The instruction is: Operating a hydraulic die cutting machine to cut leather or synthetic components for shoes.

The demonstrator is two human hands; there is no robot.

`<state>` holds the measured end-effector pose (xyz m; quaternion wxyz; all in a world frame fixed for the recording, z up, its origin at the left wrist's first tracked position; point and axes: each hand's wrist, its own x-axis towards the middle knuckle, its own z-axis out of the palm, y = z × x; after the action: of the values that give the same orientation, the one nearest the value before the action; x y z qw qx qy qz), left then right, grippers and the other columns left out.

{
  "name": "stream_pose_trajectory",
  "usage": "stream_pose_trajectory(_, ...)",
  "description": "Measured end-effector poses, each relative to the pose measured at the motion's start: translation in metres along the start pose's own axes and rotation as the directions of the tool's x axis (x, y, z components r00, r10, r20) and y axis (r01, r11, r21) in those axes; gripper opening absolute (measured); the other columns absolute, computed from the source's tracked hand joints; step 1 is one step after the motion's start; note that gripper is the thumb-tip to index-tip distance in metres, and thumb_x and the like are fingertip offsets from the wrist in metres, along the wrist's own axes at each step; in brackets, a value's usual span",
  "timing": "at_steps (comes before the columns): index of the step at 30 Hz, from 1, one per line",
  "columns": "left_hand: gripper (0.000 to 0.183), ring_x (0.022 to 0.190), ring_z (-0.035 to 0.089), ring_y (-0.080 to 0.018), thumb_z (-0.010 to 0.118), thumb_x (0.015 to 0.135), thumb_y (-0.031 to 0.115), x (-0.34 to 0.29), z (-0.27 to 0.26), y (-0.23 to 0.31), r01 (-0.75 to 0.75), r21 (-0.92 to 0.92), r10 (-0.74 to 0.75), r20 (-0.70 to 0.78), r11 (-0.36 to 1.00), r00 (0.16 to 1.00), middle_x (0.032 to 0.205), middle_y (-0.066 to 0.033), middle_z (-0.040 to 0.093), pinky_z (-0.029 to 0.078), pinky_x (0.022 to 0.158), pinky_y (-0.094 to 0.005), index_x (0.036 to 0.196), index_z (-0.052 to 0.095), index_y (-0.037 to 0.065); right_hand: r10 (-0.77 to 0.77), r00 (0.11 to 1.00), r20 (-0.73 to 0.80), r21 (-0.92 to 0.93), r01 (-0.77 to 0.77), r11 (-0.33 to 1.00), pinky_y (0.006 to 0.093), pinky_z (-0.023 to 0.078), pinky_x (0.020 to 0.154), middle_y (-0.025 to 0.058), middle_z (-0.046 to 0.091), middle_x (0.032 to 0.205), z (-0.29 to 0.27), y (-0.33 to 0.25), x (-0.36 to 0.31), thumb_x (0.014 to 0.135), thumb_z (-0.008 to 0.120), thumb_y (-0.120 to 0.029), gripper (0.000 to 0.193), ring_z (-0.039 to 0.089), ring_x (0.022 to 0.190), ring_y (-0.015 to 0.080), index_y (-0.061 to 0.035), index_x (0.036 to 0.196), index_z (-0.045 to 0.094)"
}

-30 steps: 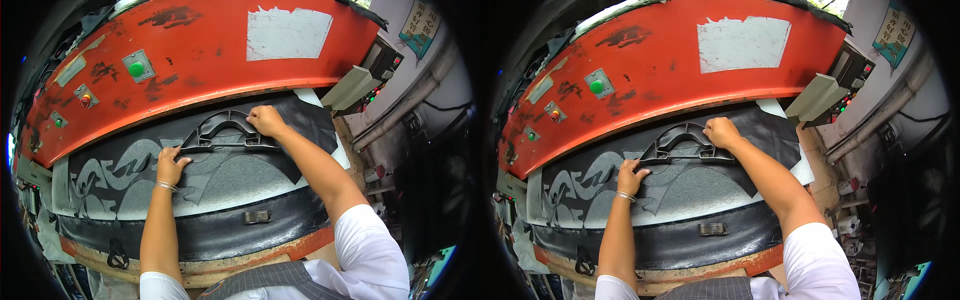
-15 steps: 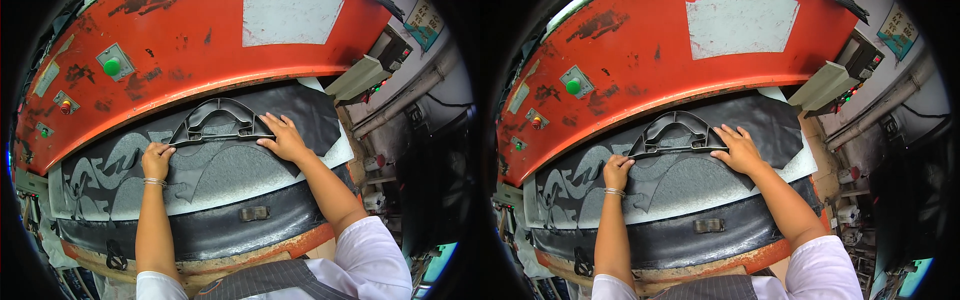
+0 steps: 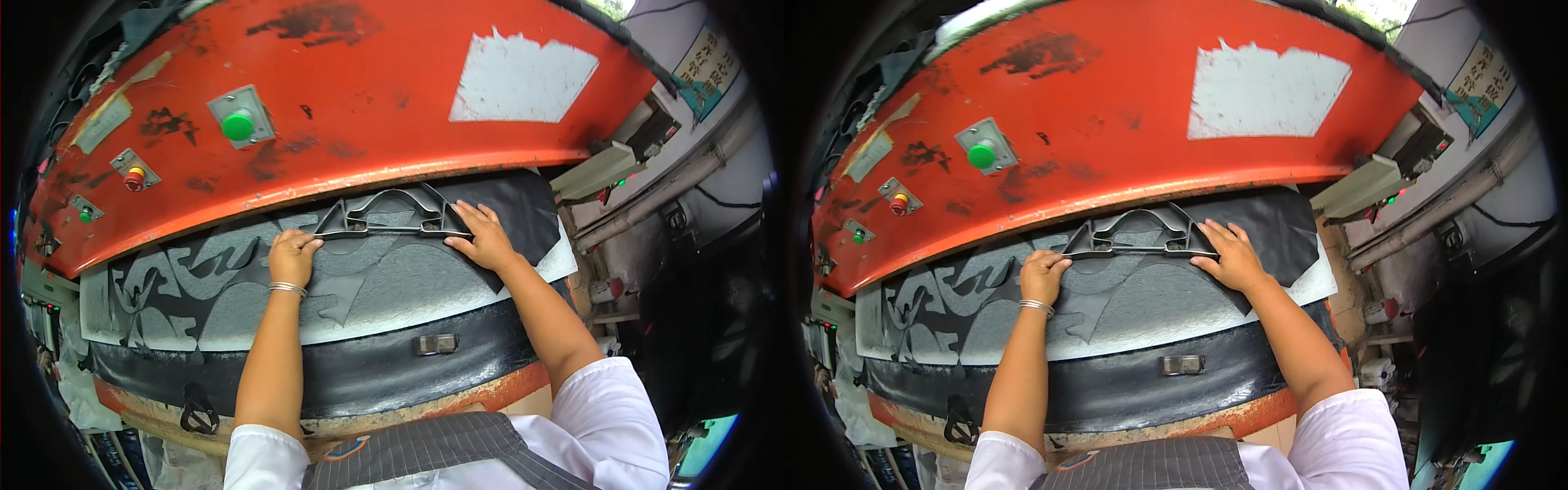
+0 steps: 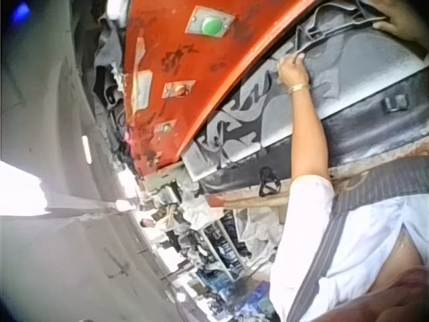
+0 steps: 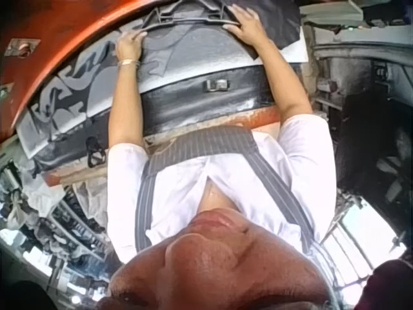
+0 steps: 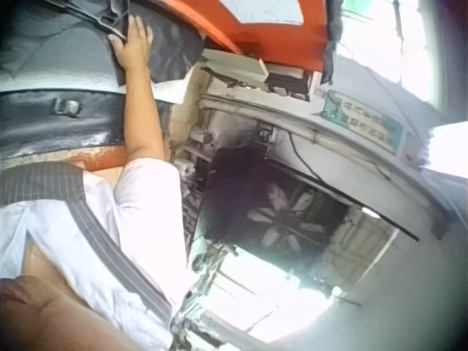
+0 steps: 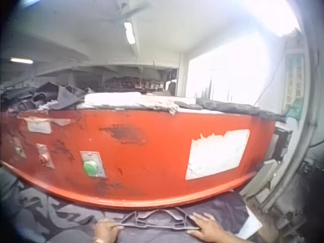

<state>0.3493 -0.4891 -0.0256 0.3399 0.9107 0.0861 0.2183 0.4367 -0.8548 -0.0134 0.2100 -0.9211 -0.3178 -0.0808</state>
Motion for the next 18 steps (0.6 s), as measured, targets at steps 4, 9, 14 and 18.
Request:
stream_pose_trajectory(4, 0.032, 0.093, 0.063, -0.0258, 0.077, 0.074, 0.020, -0.015, -0.034, -0.013, 0.040, -0.093, -0.045, -0.054, 0.995, 0.998, 0.102, -0.0124, 0.066, 0.049, 0.085, -0.0341, 0.102, 0.071, 0.007, 0.131, 0.983, -0.126, -0.039, -0.136, 0.990, 0.0447, 0.028, 0.107, 0.0189, 0.050, 0.135, -0.018, -0.041, -0.011, 0.075, 0.073, -0.042, 0.077, 0.041, 0.130, 0.0365, -0.0068, 0.137, 0.045)
stream_pose_trajectory(9, 0.038, 0.107, 0.061, -0.0243, 0.064, 0.089, 0.019, -0.013, -0.138, -0.098, 0.205, -0.235, -0.300, -0.510, 0.950, 0.807, 0.117, -0.0149, 0.063, 0.047, 0.094, -0.0350, 0.120, 0.060, -0.003, 0.259, 0.952, -0.162, 0.495, -0.149, 0.856, 0.0390, 0.050, 0.084, 0.0150, 0.065, 0.104, -0.016, -0.126, -0.021, 0.076, 0.076, -0.038, 0.066, 0.063, 0.099, 0.0318, -0.0051, 0.127, 0.052)
stream_pose_trajectory(14, 0.066, 0.131, 0.041, -0.0339, 0.059, 0.088, 0.017, 0.040, -0.291, -0.207, 0.301, 0.058, -0.088, -0.889, 0.952, 0.449, 0.145, -0.0250, 0.037, 0.029, 0.109, -0.0379, 0.142, 0.031, -0.007, -0.031, 0.951, -0.307, 0.506, 0.191, 0.841, 0.0389, 0.052, 0.067, 0.0105, 0.065, 0.085, -0.034, -0.266, 0.098, 0.080, 0.073, -0.034, 0.048, 0.065, 0.078, 0.0288, -0.0065, 0.113, 0.053)
stream_pose_trajectory(18, 0.063, 0.123, 0.051, -0.0291, 0.049, 0.088, 0.013, 0.065, -0.364, -0.258, 0.315, -0.089, -0.286, -0.695, 0.945, 0.660, 0.138, -0.0246, 0.047, 0.039, 0.098, -0.0324, 0.146, 0.028, 0.001, -0.118, 0.827, -0.549, 0.245, 0.294, 0.924, 0.0400, 0.049, 0.054, 0.0089, 0.063, 0.077, -0.026, -0.300, 0.162, 0.085, 0.066, -0.022, 0.025, 0.063, 0.068, 0.0308, -0.0083, 0.096, 0.049)
